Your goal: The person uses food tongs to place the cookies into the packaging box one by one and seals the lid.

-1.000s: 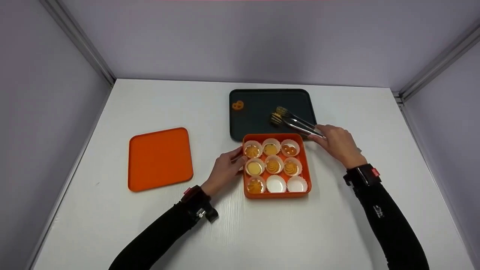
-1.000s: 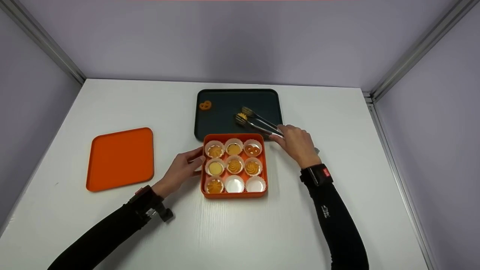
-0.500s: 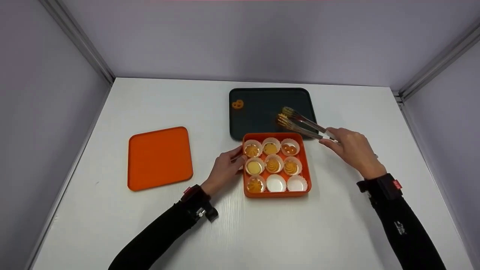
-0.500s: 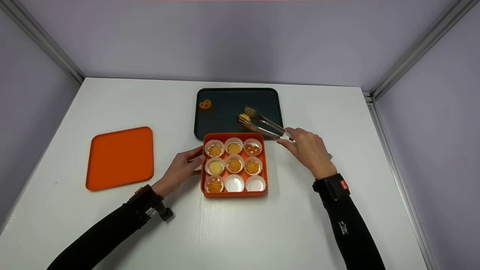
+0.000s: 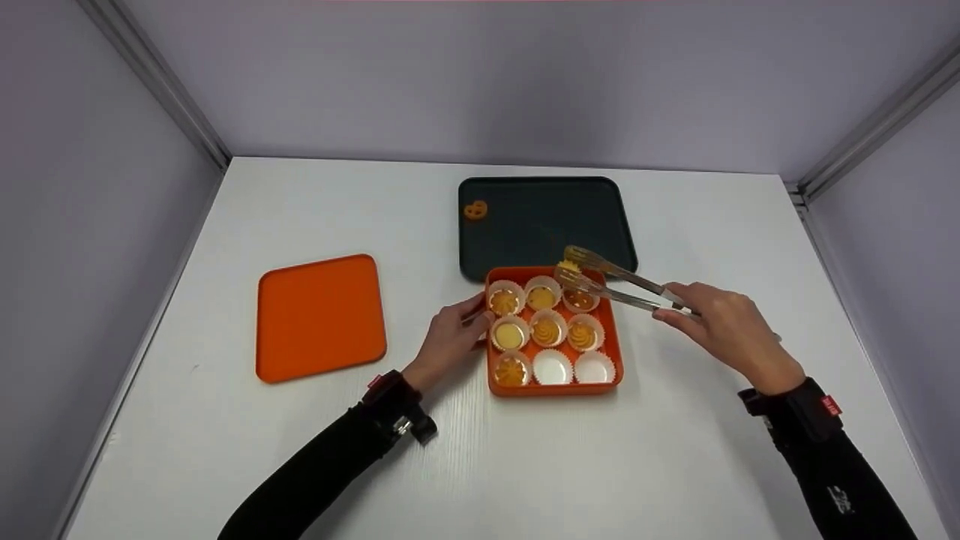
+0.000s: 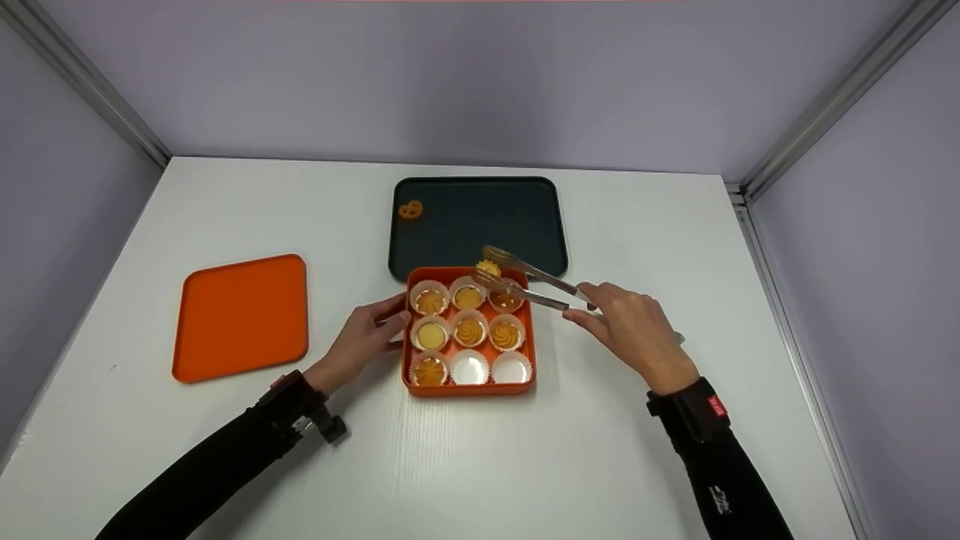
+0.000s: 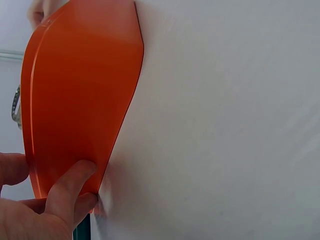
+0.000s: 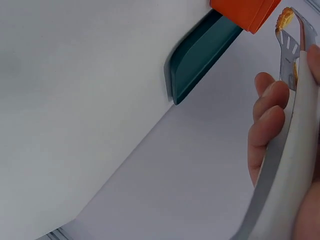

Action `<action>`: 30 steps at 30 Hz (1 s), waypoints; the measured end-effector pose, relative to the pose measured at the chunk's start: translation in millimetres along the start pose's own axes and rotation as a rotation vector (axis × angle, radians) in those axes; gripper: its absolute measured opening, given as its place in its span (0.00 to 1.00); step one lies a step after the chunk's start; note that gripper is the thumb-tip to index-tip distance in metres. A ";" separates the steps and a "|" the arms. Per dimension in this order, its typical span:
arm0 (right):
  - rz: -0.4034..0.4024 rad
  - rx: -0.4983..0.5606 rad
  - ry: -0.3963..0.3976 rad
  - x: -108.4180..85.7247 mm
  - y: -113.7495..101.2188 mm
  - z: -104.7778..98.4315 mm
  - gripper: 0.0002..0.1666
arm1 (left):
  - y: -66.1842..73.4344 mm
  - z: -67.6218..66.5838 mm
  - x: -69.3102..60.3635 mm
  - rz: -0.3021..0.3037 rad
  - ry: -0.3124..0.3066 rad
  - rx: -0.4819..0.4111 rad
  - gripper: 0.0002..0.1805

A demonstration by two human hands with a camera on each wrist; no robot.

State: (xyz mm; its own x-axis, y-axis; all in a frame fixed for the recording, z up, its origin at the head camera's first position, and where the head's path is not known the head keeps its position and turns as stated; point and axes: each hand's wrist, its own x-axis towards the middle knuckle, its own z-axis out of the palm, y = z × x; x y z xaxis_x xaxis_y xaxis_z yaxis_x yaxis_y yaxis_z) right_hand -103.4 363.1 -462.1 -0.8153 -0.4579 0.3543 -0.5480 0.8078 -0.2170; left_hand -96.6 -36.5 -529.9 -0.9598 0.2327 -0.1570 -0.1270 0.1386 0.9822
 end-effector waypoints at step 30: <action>-0.123 0.059 -0.225 -44.0 -23.0 -4.7 0.25 | -0.1 -1.0 2.6 0.038 -0.010 -0.016 0.30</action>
State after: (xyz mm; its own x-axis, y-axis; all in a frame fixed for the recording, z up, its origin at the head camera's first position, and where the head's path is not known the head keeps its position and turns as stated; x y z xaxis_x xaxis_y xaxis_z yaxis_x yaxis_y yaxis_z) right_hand -54.0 366.4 -468.4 -0.7593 -0.6277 0.1716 -0.6502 0.7210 -0.2397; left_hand -99.3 -36.9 -530.3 -0.9614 0.2473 -0.1203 -0.0945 0.1137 0.9890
